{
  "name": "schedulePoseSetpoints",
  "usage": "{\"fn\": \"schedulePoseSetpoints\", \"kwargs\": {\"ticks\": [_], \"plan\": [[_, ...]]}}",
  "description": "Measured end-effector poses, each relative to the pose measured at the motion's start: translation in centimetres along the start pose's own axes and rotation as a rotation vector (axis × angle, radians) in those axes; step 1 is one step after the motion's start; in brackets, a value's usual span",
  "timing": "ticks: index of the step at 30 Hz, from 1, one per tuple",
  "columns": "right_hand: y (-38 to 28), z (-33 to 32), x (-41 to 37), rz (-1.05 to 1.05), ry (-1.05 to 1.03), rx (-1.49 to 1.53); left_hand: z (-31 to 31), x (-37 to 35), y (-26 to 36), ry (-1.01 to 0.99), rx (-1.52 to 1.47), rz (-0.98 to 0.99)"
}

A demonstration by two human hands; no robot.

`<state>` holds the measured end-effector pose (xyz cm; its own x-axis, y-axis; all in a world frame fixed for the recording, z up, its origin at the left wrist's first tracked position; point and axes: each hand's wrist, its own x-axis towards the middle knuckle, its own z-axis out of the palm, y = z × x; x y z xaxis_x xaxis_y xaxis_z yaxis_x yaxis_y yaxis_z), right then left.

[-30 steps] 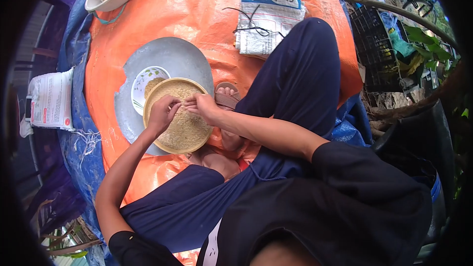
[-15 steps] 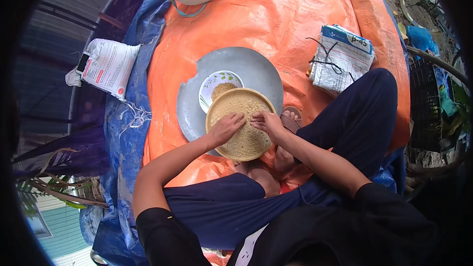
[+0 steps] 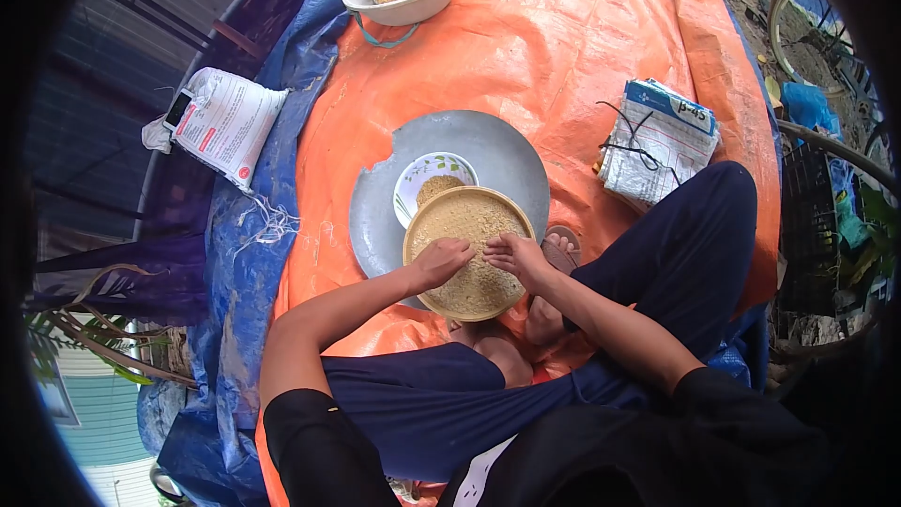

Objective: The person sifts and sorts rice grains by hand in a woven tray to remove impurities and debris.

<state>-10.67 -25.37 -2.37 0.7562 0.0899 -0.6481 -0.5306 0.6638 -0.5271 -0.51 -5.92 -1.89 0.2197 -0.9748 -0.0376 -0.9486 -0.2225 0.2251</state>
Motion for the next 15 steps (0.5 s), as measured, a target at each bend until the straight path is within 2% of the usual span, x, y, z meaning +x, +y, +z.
{"fn": "schedulePoseSetpoints", "kwargs": {"ticks": [5, 8, 15], "plan": [[-0.1, 0.2, -0.1, 0.005, -0.005, -0.024, -0.8, -0.5, -0.5, 0.055, -0.046, -0.065], [-0.1, 0.3, 0.0, 0.013, -0.006, -0.02, -0.9, -0.7, -1.0, -0.048, -0.049, -0.123], [-0.1, 0.2, -0.1, 0.017, -0.018, -0.042, -0.6, -0.3, -0.9, 0.031, -0.086, -0.083]]}}
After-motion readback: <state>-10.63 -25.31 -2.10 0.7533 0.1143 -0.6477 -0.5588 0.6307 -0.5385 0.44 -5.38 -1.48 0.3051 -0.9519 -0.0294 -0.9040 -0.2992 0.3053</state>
